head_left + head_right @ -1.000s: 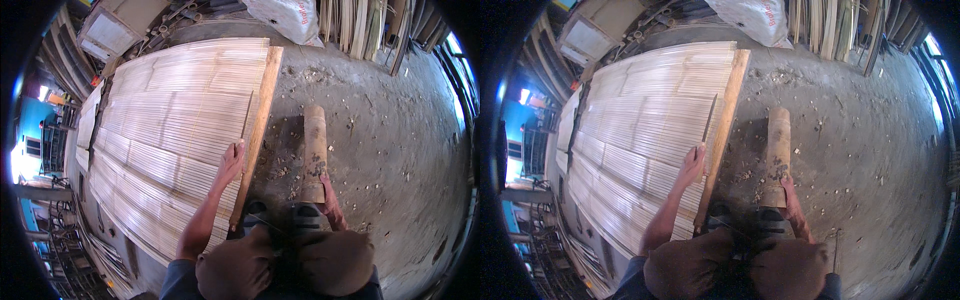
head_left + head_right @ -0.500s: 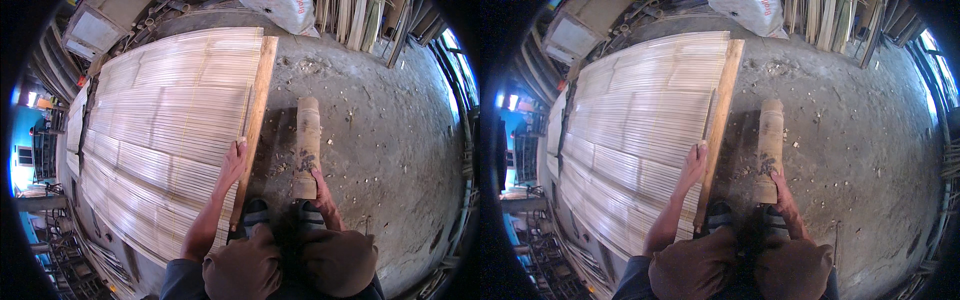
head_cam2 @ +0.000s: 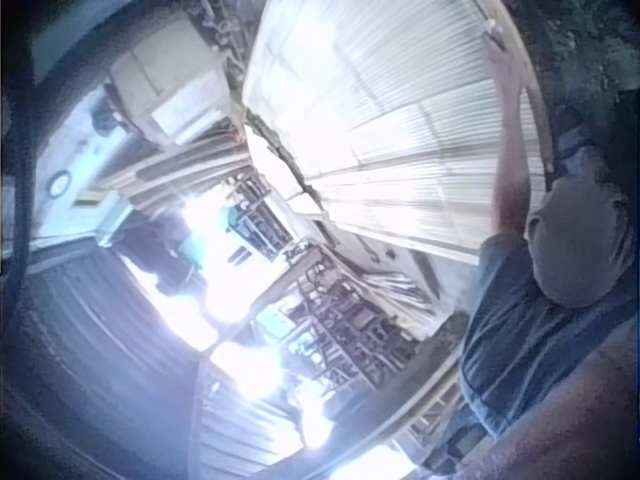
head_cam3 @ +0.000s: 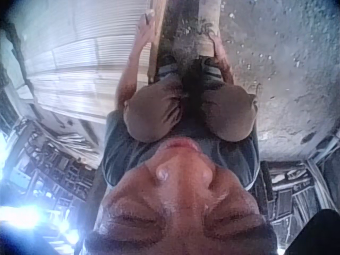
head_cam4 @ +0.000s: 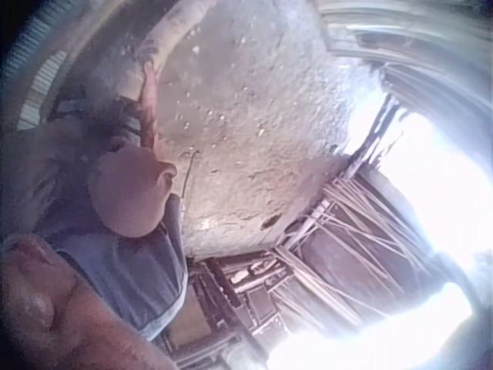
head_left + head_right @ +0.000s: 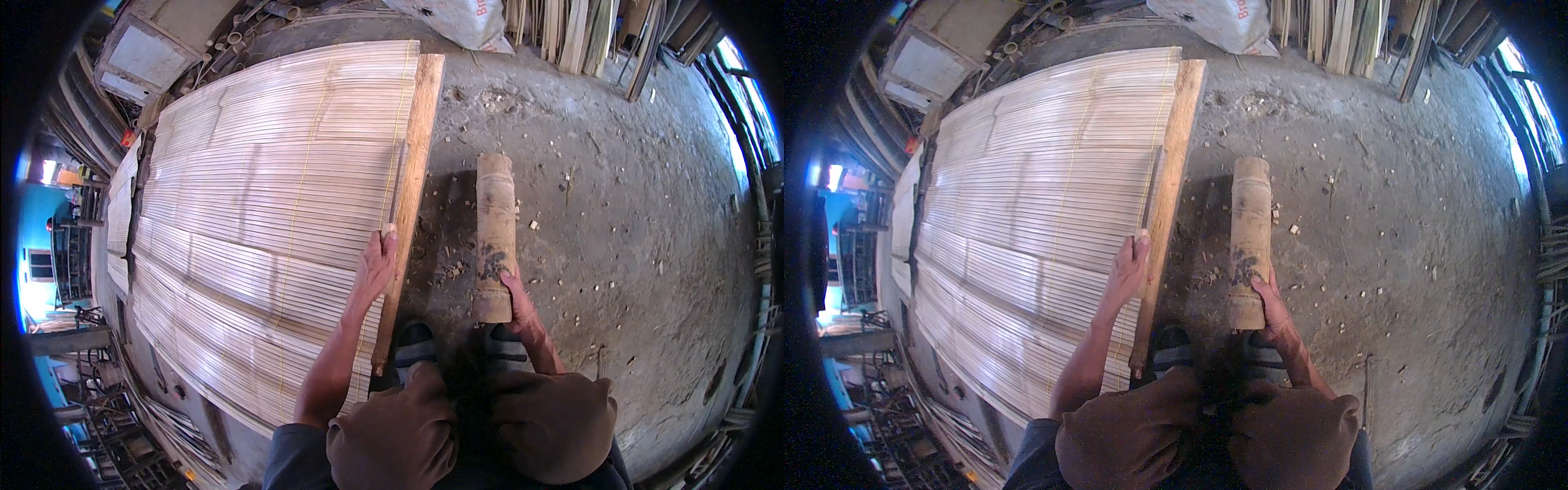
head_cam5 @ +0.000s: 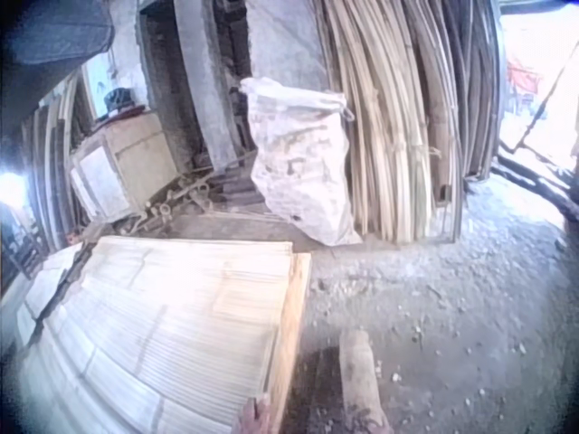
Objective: The person repeatedly strikes the edge of a large bamboo mat with a wooden mallet to flatten or secure it. The person occasionally repositions the mat and uses a knife to adjust the edge before continuing to hammer.
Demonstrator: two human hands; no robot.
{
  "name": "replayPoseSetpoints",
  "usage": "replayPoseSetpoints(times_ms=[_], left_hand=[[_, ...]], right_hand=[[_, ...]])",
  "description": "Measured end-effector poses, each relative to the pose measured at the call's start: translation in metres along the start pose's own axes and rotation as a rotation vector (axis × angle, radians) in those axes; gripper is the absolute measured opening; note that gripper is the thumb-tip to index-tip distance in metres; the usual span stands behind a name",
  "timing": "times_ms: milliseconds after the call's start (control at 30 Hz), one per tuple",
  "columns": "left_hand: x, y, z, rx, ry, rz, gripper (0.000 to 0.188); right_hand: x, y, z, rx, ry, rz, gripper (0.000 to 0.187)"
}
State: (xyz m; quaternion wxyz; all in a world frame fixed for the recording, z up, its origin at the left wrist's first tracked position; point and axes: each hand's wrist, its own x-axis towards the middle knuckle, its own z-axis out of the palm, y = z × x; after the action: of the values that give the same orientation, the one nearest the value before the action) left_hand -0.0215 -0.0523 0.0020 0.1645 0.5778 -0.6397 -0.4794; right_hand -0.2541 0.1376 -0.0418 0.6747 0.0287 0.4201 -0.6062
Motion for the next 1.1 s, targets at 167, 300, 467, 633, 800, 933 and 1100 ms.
replayPoseSetpoints(times_ms=[167, 300, 467, 633, 800, 933, 1100], left_hand=[[0.0, 0.003, 0.0, 0.007, -0.007, -0.003, 0.044], [-0.002, 0.006, -0.003, 0.082, 0.01, 0.086, 0.043], [-0.002, 0.006, -0.012, 0.168, 0.029, 0.146, 0.045], [-0.003, 0.013, -0.014, 0.181, 0.005, 0.058, 0.048], [-0.002, 0.012, -0.012, 0.192, -0.017, 0.032, 0.048], [-0.001, 0.011, -0.01, 0.127, -0.017, 0.034, 0.047], [0.001, 0.01, -0.008, 0.093, -0.039, -0.019, 0.048]], right_hand=[[0.001, 0.0, -0.001, -0.036, 0.009, 0.019, 0.071], [0.006, 0.008, -0.008, -0.115, 0.062, -0.001, 0.073], [0.006, 0.006, -0.013, -0.087, 0.029, 0.02, 0.071], [0.006, 0.005, -0.013, -0.116, 0.016, 0.022, 0.07], [0.003, 0.003, -0.007, -0.13, 0.041, 0.043, 0.07], [0.007, 0.005, -0.01, -0.168, 0.04, 0.001, 0.069], [0.008, 0.006, -0.012, -0.166, 0.021, 0.004, 0.069]])
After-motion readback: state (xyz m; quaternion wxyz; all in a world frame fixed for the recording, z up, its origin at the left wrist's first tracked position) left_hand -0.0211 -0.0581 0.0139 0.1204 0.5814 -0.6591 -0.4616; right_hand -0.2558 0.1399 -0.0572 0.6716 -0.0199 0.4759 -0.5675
